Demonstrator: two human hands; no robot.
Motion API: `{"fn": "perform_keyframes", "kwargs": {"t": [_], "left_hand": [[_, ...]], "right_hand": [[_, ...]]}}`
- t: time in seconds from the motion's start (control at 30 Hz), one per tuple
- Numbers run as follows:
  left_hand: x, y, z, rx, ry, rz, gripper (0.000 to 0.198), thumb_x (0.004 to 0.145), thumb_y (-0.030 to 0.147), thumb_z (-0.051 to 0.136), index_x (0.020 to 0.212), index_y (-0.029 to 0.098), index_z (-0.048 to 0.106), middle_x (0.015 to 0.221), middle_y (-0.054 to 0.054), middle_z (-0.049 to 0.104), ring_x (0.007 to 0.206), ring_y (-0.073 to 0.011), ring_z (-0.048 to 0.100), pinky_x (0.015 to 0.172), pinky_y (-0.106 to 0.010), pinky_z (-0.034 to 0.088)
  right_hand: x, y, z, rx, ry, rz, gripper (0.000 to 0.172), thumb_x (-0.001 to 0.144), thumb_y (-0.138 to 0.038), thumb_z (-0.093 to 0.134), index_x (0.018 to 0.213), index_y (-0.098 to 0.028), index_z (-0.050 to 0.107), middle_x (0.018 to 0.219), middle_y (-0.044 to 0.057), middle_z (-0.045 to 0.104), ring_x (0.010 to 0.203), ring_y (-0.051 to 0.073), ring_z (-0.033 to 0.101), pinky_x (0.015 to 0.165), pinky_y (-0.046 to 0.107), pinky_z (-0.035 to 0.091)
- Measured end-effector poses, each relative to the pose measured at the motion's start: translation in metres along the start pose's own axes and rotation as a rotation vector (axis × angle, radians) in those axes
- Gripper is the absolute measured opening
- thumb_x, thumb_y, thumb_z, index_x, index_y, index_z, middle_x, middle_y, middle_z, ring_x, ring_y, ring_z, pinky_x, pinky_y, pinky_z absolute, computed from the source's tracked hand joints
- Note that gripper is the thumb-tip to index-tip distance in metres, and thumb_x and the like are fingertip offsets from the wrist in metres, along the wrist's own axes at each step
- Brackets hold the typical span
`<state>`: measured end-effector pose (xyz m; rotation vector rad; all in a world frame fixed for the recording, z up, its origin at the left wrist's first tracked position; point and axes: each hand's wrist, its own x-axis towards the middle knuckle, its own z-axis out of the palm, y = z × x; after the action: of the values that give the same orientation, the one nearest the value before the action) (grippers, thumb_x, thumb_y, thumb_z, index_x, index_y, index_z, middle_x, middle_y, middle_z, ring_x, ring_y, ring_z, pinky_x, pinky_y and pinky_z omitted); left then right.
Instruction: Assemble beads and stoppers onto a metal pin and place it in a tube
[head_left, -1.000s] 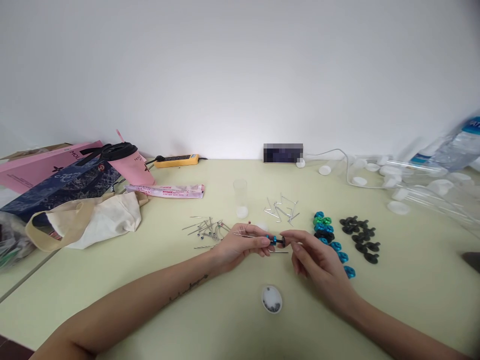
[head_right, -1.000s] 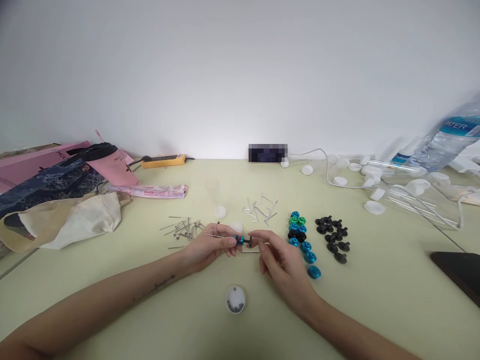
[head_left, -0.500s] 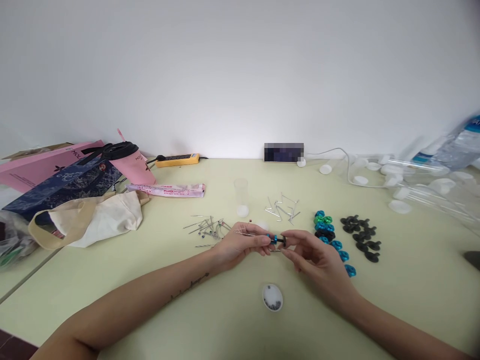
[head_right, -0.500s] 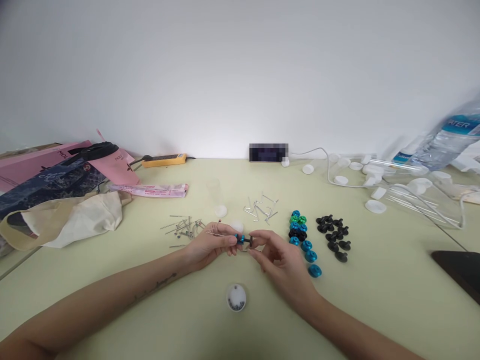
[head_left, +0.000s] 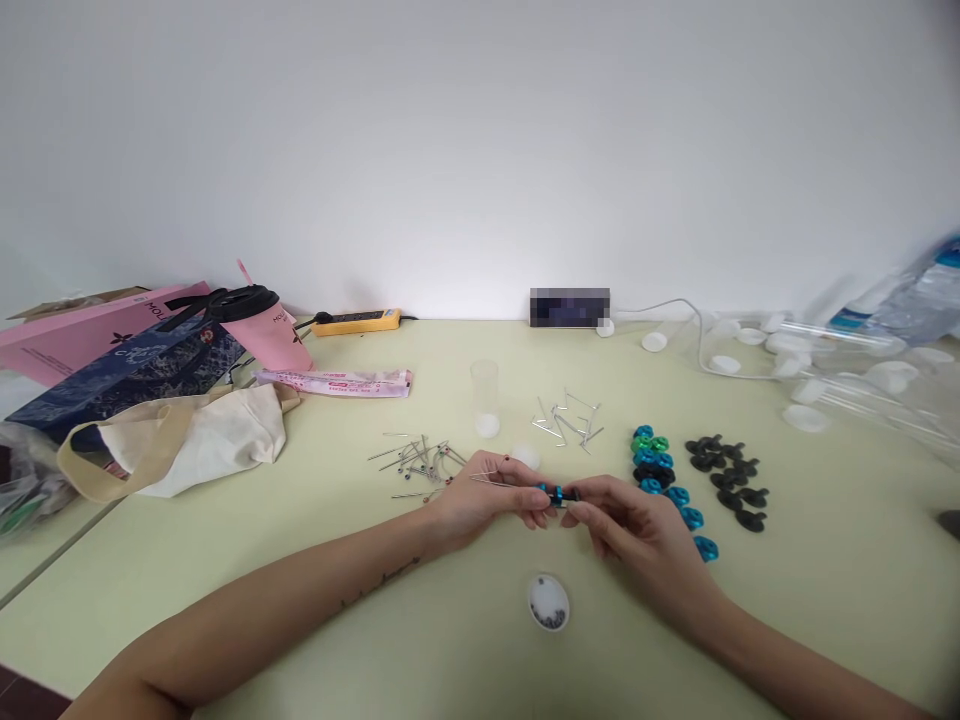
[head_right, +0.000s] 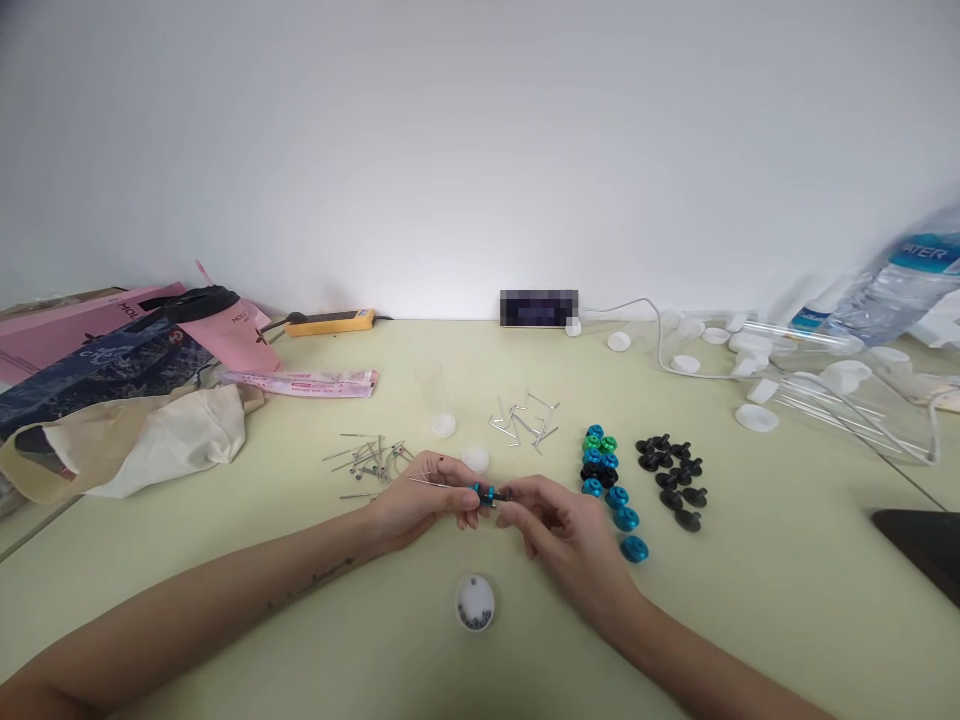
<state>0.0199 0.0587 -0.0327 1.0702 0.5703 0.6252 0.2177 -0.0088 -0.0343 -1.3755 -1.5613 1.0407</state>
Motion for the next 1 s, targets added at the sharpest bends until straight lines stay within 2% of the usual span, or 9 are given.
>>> {"fn": "perform_keyframes", "kwargs": {"t": [0.2, 0.37, 0.47, 0.57, 0.67, 0.87, 1.0], "left_hand": [[-0.0001, -0.0004, -0.0002, 0.005, -0.009, 0.01, 0.024, 0.067, 0.028, 0.08, 0.085, 0.011, 0.074, 0.074, -0.007, 0.071, 0.063, -0.0126, 0.063, 0.061, -0.024, 0.049], [-0.0011, 0.0004, 0.0021, 0.045, -0.014, -0.004, 0.029, 0.065, 0.031, 0.081, 0.084, 0.01, 0.074, 0.07, -0.007, 0.069, 0.061, -0.0141, 0.063, 0.061, -0.026, 0.05], [-0.001, -0.0002, 0.0018, 0.049, 0.007, -0.003, 0.03, 0.064, 0.032, 0.082, 0.084, 0.011, 0.074, 0.071, -0.007, 0.07, 0.061, -0.0139, 0.063, 0.062, -0.026, 0.05], [0.0001, -0.0016, -0.0006, 0.023, 0.045, 0.021, 0.029, 0.065, 0.031, 0.081, 0.084, 0.011, 0.074, 0.075, -0.008, 0.071, 0.061, -0.0127, 0.062, 0.064, -0.026, 0.05], [0.0014, -0.0031, -0.0031, 0.001, 0.069, 0.038, 0.029, 0.066, 0.031, 0.081, 0.085, 0.01, 0.074, 0.071, -0.008, 0.07, 0.06, -0.0123, 0.062, 0.064, -0.025, 0.049], [0.0019, -0.0037, -0.0042, -0.024, 0.055, 0.045, 0.026, 0.068, 0.027, 0.08, 0.085, 0.009, 0.074, 0.071, -0.008, 0.07, 0.06, -0.0118, 0.062, 0.063, -0.024, 0.049], [0.0023, -0.0027, -0.0041, -0.039, 0.052, 0.046, 0.024, 0.069, 0.025, 0.08, 0.086, 0.009, 0.074, 0.073, -0.008, 0.07, 0.061, -0.0114, 0.063, 0.063, -0.023, 0.049]], "right_hand": [[0.0009, -0.0044, -0.0013, -0.018, -0.051, -0.014, 0.031, 0.091, -0.048, 0.051, 0.09, -0.02, 0.065, 0.072, 0.002, 0.068, 0.053, 0.013, 0.049, 0.05, 0.024, 0.039], [0.001, -0.0054, -0.002, -0.084, -0.124, -0.03, 0.049, 0.095, -0.05, 0.039, 0.067, -0.018, 0.063, 0.06, 0.002, 0.061, 0.054, 0.014, 0.05, 0.052, 0.025, 0.038], [0.0009, -0.0027, -0.0017, -0.017, -0.127, -0.002, 0.056, 0.097, -0.051, 0.033, 0.063, -0.018, 0.063, 0.058, 0.003, 0.06, 0.054, 0.015, 0.051, 0.053, 0.026, 0.039], [0.0003, -0.0001, -0.0014, 0.103, -0.05, 0.0, 0.05, 0.098, -0.05, 0.032, 0.083, -0.018, 0.067, 0.067, 0.003, 0.063, 0.055, 0.014, 0.051, 0.052, 0.026, 0.04], [-0.0007, 0.0002, -0.0016, 0.192, 0.013, -0.023, 0.043, 0.098, -0.049, 0.033, 0.108, -0.02, 0.063, 0.08, 0.004, 0.064, 0.056, 0.013, 0.052, 0.052, 0.026, 0.041], [-0.002, 0.0008, -0.0015, 0.2, 0.003, -0.013, 0.045, 0.098, -0.048, 0.034, 0.108, -0.018, 0.065, 0.082, 0.006, 0.064, 0.059, 0.013, 0.053, 0.054, 0.026, 0.041], [-0.0013, -0.0004, -0.0011, 0.224, 0.007, -0.016, 0.043, 0.099, -0.048, 0.033, 0.116, -0.02, 0.062, 0.084, 0.005, 0.064, 0.058, 0.013, 0.052, 0.054, 0.026, 0.041]]}}
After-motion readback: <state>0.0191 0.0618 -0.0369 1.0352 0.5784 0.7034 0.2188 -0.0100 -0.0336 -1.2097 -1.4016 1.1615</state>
